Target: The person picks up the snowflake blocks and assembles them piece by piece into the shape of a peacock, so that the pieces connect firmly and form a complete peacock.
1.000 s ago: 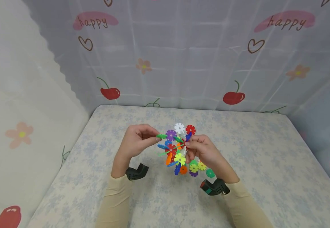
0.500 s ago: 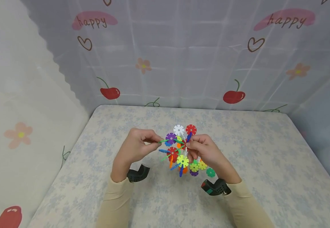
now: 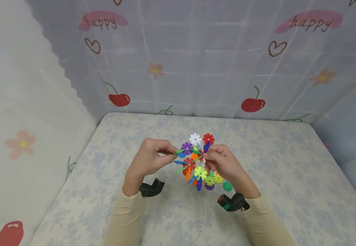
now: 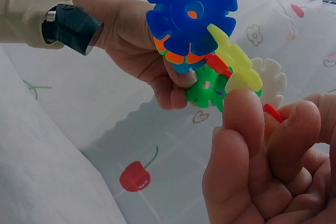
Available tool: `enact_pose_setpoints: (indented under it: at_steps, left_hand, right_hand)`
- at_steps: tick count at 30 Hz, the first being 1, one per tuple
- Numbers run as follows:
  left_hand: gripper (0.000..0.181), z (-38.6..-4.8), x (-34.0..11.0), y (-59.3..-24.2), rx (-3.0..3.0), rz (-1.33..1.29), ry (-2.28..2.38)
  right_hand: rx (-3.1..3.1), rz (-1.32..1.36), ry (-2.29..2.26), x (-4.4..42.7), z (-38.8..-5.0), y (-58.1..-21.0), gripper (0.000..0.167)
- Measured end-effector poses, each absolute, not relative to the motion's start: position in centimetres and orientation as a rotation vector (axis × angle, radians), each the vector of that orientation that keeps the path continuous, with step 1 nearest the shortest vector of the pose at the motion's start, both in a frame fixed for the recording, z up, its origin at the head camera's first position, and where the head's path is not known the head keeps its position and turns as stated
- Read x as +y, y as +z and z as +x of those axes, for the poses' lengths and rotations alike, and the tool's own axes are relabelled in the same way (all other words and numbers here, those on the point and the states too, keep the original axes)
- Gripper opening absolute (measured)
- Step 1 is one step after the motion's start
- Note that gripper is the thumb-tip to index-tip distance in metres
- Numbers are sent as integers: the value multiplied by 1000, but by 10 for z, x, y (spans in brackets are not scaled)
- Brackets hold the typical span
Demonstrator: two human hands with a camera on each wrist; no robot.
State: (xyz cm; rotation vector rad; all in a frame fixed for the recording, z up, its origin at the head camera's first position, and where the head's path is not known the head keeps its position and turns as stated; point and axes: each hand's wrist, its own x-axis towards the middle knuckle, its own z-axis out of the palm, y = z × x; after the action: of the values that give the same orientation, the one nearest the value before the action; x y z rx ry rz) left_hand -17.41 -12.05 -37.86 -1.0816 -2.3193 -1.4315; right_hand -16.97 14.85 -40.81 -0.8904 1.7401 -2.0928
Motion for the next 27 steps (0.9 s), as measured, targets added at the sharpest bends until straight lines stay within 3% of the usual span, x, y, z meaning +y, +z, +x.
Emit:
enact_pose_setpoints:
  at_steps: [8, 13, 27]
  left_hand:
    - [12, -187, -120, -388, -2041, -1327, -1936]
    - [17, -194, -108, -398, -1790, -1464, -2261]
    - [16, -195, -101, -404, -1671, -1532, -2341]
  right_hand:
    - [1628, -815, -2159, 148, -169, -407, 36]
    - [1407, -852, -2211, 147, -170, -409, 48]
    - [1430, -858, -2155, 149, -170, -410, 35]
